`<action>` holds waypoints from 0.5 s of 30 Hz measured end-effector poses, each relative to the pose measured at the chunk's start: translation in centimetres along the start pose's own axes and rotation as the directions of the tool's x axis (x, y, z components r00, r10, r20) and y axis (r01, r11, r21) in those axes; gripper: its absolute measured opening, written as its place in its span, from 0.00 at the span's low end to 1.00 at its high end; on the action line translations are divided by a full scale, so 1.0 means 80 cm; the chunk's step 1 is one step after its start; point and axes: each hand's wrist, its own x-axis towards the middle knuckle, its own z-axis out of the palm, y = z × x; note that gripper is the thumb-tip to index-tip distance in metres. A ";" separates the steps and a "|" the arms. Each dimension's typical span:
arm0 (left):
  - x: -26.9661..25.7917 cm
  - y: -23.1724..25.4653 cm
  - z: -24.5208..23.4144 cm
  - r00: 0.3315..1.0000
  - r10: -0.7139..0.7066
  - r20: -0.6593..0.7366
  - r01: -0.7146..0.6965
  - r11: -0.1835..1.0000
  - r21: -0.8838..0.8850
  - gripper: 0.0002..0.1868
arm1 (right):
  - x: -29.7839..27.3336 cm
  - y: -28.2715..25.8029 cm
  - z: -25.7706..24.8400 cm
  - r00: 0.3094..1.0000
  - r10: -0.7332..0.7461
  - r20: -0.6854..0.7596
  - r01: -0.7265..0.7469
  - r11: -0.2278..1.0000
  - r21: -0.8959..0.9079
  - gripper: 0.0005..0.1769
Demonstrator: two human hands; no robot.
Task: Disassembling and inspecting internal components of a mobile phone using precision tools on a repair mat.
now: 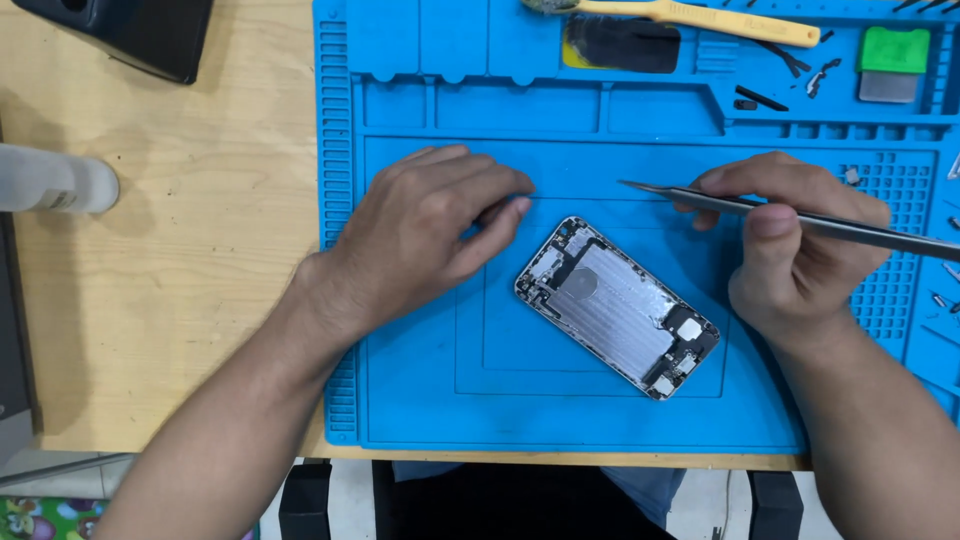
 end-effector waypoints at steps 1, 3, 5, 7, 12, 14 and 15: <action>0.000 -0.004 -0.002 1.000 -0.010 -0.011 0.009 1.000 -0.011 0.09 | -0.001 -0.001 0.001 1.000 0.024 -0.003 -0.024 1.000 0.019 0.26; -0.002 -0.005 0.002 1.000 0.005 0.000 -0.005 1.000 0.031 0.10 | 0.002 -0.012 0.010 0.997 0.071 0.041 -0.074 0.994 0.079 0.24; -0.002 -0.006 0.005 1.000 0.023 0.014 -0.023 0.998 0.066 0.10 | 0.004 -0.022 0.017 0.989 0.121 0.087 -0.132 0.982 0.132 0.22; -0.002 -0.006 0.007 0.998 0.062 0.031 -0.065 0.993 0.094 0.10 | 0.008 -0.031 0.024 0.973 0.139 0.182 -0.166 0.976 0.143 0.17; -0.003 -0.007 0.007 0.997 0.072 0.032 -0.075 0.990 0.118 0.10 | 0.009 -0.033 0.026 0.969 0.127 0.210 -0.149 0.984 0.093 0.19; -0.003 -0.008 0.009 0.997 0.074 0.030 -0.077 0.989 0.125 0.10 | 0.008 -0.032 0.025 0.968 0.135 0.209 -0.152 0.986 0.066 0.20; -0.003 -0.008 0.010 0.997 0.073 0.038 -0.077 0.988 0.137 0.10 | 0.008 -0.030 0.026 0.969 0.127 0.210 -0.147 0.986 0.084 0.19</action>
